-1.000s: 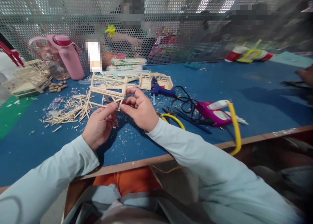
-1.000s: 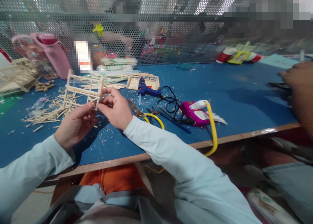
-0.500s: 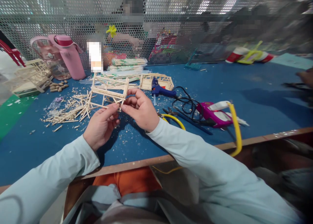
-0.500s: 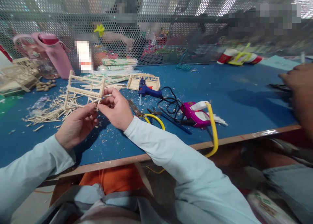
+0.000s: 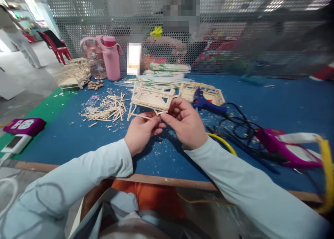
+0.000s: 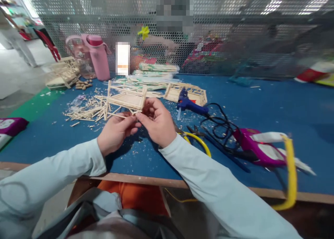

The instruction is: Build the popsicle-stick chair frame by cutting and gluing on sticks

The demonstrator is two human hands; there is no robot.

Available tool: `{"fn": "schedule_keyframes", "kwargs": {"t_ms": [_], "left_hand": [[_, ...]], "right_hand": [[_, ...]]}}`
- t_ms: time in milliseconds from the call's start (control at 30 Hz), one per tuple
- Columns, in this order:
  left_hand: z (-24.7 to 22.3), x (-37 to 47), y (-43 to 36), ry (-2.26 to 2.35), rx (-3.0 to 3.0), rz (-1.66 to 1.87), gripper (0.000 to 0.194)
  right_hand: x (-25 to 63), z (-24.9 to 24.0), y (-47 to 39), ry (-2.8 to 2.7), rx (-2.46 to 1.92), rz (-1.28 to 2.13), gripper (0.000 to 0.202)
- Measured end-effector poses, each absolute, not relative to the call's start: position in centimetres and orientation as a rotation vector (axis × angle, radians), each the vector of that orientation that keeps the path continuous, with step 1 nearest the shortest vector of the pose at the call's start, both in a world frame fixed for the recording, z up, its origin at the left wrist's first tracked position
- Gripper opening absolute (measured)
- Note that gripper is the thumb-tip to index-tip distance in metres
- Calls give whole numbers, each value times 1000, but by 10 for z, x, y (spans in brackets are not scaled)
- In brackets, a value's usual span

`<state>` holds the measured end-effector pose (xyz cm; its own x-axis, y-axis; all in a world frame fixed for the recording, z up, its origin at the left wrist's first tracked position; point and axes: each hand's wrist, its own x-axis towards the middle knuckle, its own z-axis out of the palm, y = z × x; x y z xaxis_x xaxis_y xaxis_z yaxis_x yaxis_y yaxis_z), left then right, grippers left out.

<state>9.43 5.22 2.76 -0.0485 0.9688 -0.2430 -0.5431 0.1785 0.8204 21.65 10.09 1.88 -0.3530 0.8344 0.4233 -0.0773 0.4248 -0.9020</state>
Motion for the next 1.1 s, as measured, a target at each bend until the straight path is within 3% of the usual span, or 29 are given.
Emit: {"fn": "schedule_keyframes", "kwargs": {"t_ms": [400,633,767,967,1100], "left_hand": [[24,86,57,1044,491,1158,17],[31,83,21,1152,495,1155,17],[24,64,-18,1238,841,993,7],[18,29,-35,1483,1181,909,29],[23,43,-11,1649,1651,616,36]], "right_hand": [[217,10,115,-1564,-848,1231,31],[220,6,121,-1559,-953,1208,32],[220,-1,127,-1557,-996,1220,30],[216,0,125,-1562,-960,1267,24],[214,7,122,-1573,-900,1261,25]]}}
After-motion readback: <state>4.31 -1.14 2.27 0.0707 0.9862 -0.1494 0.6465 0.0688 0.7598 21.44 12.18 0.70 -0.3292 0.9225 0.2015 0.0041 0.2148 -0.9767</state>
